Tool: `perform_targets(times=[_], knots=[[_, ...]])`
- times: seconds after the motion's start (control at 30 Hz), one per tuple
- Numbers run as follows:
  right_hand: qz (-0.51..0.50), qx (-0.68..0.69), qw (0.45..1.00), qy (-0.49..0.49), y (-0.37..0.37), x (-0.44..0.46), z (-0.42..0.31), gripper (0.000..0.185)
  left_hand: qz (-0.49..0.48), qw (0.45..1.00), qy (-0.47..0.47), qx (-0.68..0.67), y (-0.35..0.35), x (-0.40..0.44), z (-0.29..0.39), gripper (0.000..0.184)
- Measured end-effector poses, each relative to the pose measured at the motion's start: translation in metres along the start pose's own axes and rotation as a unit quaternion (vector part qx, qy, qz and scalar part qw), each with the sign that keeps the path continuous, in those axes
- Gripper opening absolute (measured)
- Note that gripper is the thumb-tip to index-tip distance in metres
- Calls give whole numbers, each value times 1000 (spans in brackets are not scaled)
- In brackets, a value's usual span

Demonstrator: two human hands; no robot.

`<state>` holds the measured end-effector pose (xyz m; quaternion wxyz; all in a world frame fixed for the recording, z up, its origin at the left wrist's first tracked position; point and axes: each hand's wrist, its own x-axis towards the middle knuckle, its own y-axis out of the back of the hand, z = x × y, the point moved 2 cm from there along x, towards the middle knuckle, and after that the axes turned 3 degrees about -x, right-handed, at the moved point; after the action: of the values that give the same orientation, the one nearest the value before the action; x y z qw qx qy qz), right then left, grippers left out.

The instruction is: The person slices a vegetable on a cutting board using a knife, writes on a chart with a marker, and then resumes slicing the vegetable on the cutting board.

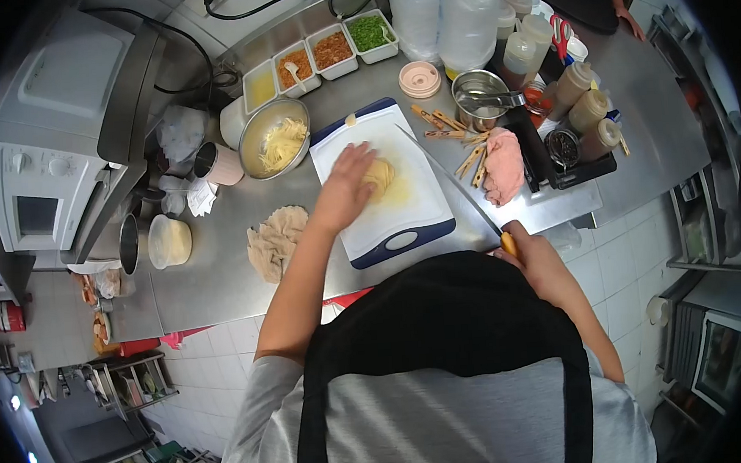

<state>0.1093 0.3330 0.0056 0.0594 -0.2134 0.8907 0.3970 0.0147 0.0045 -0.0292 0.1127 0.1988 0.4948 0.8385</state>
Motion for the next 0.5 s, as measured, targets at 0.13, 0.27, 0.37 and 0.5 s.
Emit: perform_targets(times=[0.13,0.27,0.37,0.5], knots=[[-6,-3,1000,-1,-1,-1,2,32,-32,997,1,67,-20,5,10,52],[-5,4,1000,-5,-2,-3,5,33,-35,998,-11,60,-31,4,-2,48],[3,6,1000,-7,-3,-4,5,33,-27,999,-17,30,-36,-1,-8,45],[4,12,1000,1,-3,-4,6,34,-16,1000,-22,15,-37,-1,-10,41]])
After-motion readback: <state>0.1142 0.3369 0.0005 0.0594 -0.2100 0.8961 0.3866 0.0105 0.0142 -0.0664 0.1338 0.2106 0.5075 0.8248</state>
